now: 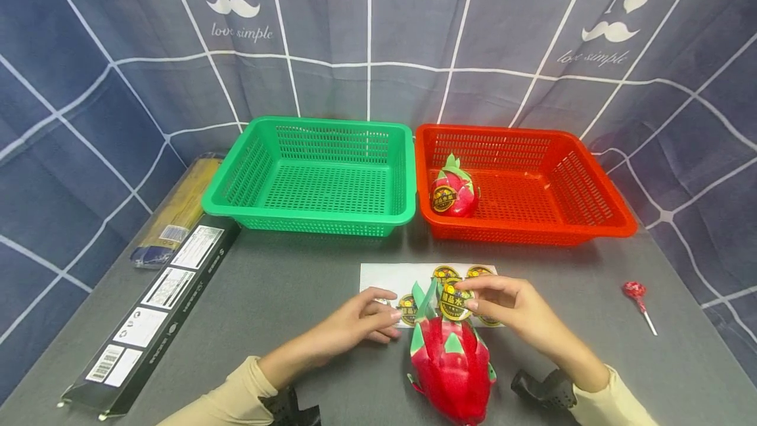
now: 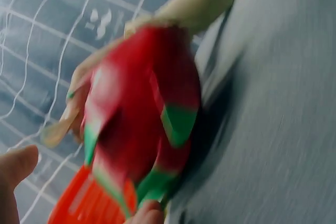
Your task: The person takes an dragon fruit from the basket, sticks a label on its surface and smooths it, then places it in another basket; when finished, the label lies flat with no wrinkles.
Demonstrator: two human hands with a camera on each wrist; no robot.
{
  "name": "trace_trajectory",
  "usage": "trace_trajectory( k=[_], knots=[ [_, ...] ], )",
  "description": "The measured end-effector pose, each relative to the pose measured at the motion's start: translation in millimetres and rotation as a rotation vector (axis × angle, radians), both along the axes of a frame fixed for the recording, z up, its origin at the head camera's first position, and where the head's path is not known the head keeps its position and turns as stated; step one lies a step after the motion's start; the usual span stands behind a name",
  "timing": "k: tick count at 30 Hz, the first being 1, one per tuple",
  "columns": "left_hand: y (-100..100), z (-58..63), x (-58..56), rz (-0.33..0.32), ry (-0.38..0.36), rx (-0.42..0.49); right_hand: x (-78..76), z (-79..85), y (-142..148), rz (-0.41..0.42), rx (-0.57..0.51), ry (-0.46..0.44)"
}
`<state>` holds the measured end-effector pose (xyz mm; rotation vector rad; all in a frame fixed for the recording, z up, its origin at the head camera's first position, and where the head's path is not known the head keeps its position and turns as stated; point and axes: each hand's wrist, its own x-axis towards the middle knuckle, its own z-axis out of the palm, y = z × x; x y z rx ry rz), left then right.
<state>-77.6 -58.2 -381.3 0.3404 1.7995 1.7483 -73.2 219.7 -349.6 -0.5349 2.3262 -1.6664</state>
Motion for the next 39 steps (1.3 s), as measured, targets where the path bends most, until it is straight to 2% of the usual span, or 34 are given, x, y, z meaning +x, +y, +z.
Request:
trace_trajectory(
  k=[2, 5, 9, 12, 18, 24, 29, 33, 39],
  knots=[
    [5.9, -0.4, 7.3, -0.023, -0.038, 0.008, 5.2, -0.2, -1.6, 0.026, -0.024, 0.015],
    [14.4, -2.6, 16.8, -0.023, -0.063, 0.017, 11.7, -1.4, -4.7, 0.061, -0.046, 0.027],
    [23.5, -6.9, 26.6, -0.006, -0.085, 0.045, 20.1, -2.1, -7.9, 0.061, -0.009, -0.014],
    [27.0, -9.4, 31.4, -0.016, -0.077, 0.021, 26.0, -2.4, -9.7, 0.058, 0.017, 0.027],
    [33.6, -10.5, 36.3, -0.028, -0.069, -0.051, 36.1, -0.6, -13.0, 0.034, 0.011, 0.207],
    [46.4, -9.2, 39.2, 0.045, -0.087, -0.046, 41.0, 1.1, -14.5, -0.02, -0.023, 0.275],
    [53.5, -6.7, 37.3, 0.082, -0.124, -0.057, 43.5, 2.4, -12.2, -0.08, 0.018, 0.31],
    [55.1, -5.1, 37.3, 0.081, -0.102, -0.064, 45.0, 4.9, -10.6, -0.134, 0.057, 0.333],
    [57.8, -4.8, 40.2, 0.1, 0.016, -0.122, 44.9, 9.7, -8.5, -0.201, 0.091, 0.347]
  ],
)
